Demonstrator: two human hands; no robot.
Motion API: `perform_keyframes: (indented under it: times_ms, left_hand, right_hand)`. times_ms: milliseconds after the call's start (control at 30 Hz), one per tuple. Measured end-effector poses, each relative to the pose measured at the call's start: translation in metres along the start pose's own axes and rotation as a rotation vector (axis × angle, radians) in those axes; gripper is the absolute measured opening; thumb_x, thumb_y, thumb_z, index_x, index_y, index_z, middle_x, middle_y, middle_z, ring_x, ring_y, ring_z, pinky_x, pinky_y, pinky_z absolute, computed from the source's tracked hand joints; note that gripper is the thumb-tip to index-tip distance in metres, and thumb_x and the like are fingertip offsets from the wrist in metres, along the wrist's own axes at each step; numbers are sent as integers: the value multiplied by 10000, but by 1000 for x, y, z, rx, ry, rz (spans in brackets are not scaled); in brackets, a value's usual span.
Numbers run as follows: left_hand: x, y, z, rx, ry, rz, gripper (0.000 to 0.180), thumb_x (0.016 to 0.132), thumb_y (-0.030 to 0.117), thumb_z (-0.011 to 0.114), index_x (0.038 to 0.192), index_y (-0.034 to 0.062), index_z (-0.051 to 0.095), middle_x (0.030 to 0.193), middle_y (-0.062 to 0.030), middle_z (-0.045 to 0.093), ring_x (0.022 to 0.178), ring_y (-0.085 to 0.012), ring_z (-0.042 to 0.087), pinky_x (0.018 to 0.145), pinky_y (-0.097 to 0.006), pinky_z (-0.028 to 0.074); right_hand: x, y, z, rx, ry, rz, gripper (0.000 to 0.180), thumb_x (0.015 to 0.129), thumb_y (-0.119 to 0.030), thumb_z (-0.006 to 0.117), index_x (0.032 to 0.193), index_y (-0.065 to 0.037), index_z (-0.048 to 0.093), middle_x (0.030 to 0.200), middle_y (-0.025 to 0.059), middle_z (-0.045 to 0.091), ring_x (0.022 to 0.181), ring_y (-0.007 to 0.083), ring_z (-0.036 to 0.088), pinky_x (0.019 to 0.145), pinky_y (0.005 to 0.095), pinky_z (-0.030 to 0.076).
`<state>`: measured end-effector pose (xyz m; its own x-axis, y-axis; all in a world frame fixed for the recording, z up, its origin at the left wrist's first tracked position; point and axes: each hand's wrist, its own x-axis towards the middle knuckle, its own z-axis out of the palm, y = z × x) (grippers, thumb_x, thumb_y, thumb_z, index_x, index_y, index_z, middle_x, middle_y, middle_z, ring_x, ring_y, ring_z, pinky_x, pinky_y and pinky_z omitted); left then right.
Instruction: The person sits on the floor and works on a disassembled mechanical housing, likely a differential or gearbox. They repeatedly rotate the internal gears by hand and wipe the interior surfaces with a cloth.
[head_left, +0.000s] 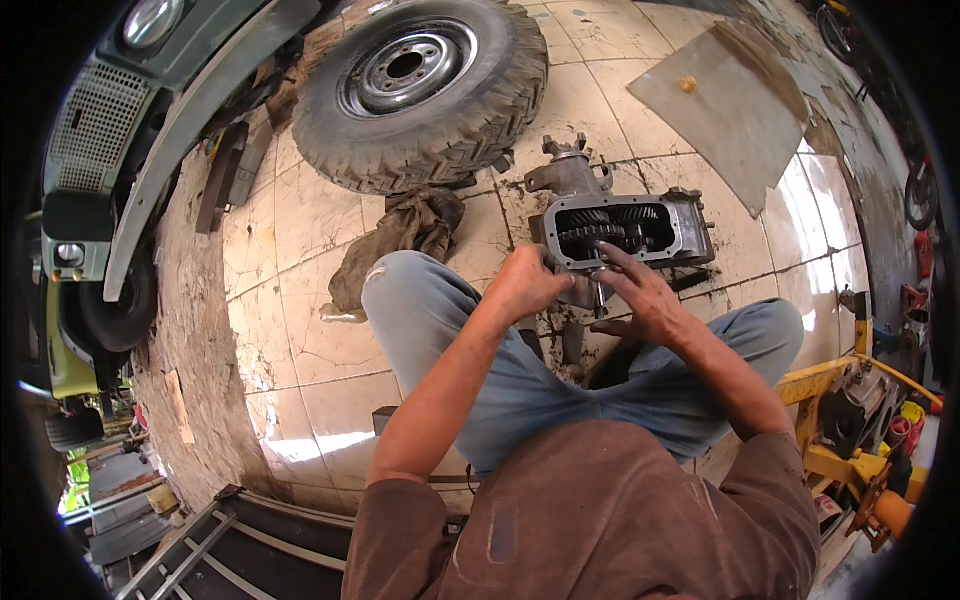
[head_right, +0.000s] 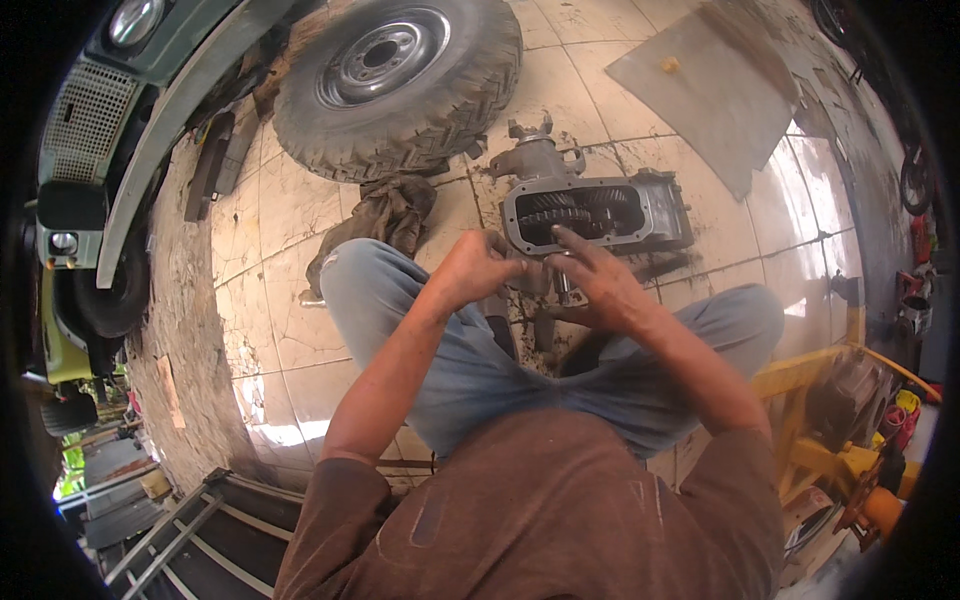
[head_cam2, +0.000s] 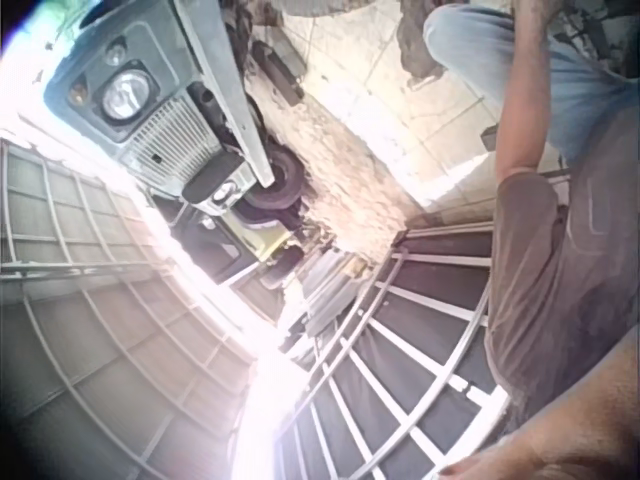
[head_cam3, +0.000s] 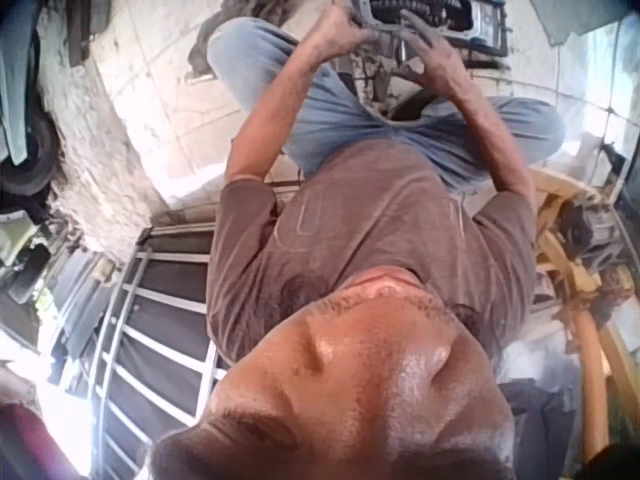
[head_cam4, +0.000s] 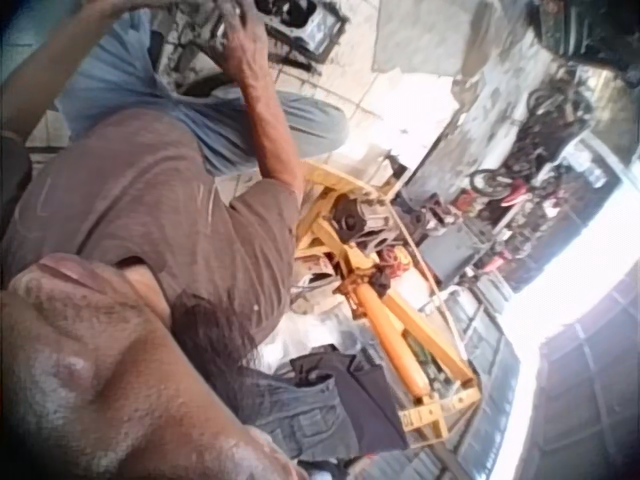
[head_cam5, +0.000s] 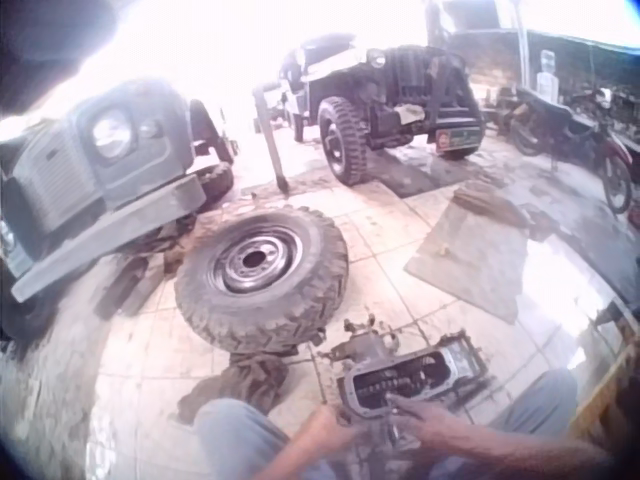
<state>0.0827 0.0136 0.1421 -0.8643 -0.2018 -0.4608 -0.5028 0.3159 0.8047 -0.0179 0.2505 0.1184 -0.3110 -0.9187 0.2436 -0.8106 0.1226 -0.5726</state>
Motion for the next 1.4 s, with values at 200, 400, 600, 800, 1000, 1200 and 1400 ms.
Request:
perform_keyframes:
  times_ms: [200,400,600,800,1000,1200,1400]
  left_hand:
    - [16,27,0,-105,-133,-163,328,941,206,666,1037,-107,692,789,-110,685,622,-153,636,533,-297,487]
    - [32,23,8,-165,-215,-262,309,974,225,593,1025,-61,698,818,-96,674,615,-165,610,540,-327,475]
    - [54,26,5,129,-359,-187,361,1004,291,557,1052,-38,699,855,-120,707,671,-222,650,610,-372,540]
    - [97,29,-52,243,-249,-157,438,1007,346,558,1165,-37,700,889,-153,747,734,-224,689,652,-376,568]
    - [152,6,-74,177,259,-15,431,983,302,576,1198,-55,687,966,-192,742,845,-226,695,733,-381,559]
    - [161,-26,-53,495,25,30,401,973,248,536,1192,-51,689,1132,-270,714,1095,-418,671,953,-474,504]
    - [157,-18,-58,644,-64,-50,371,966,224,531,1175,-30,702,1140,-279,707,1079,-442,674,957,-489,521]
  right_hand:
    - [-13,16,19,-158,143,-147,584,798,-148,808,1344,-125,601,1412,189,548,1231,424,588,1019,487,511]
    - [-11,13,24,-102,194,-162,593,750,-63,786,1318,-66,614,1272,153,641,1208,367,612,989,465,523]
    - [-11,17,33,76,202,-77,629,729,-27,761,1339,-67,617,1219,157,654,1098,370,642,935,462,533]
    - [-18,30,19,8,305,173,585,748,1,727,1324,-80,662,1191,165,644,1080,360,636,911,451,528]
    - [-26,43,21,-352,144,143,526,758,23,693,1279,-48,667,1348,128,631,1264,336,584,1054,443,488]
    - [-21,47,39,-506,2,152,498,822,-45,645,1319,-61,644,1426,91,612,1348,308,530,1098,457,446]
    - [-18,51,53,-568,-94,106,560,846,-102,617,1406,-89,592,1485,76,571,1372,293,506,1099,452,420]
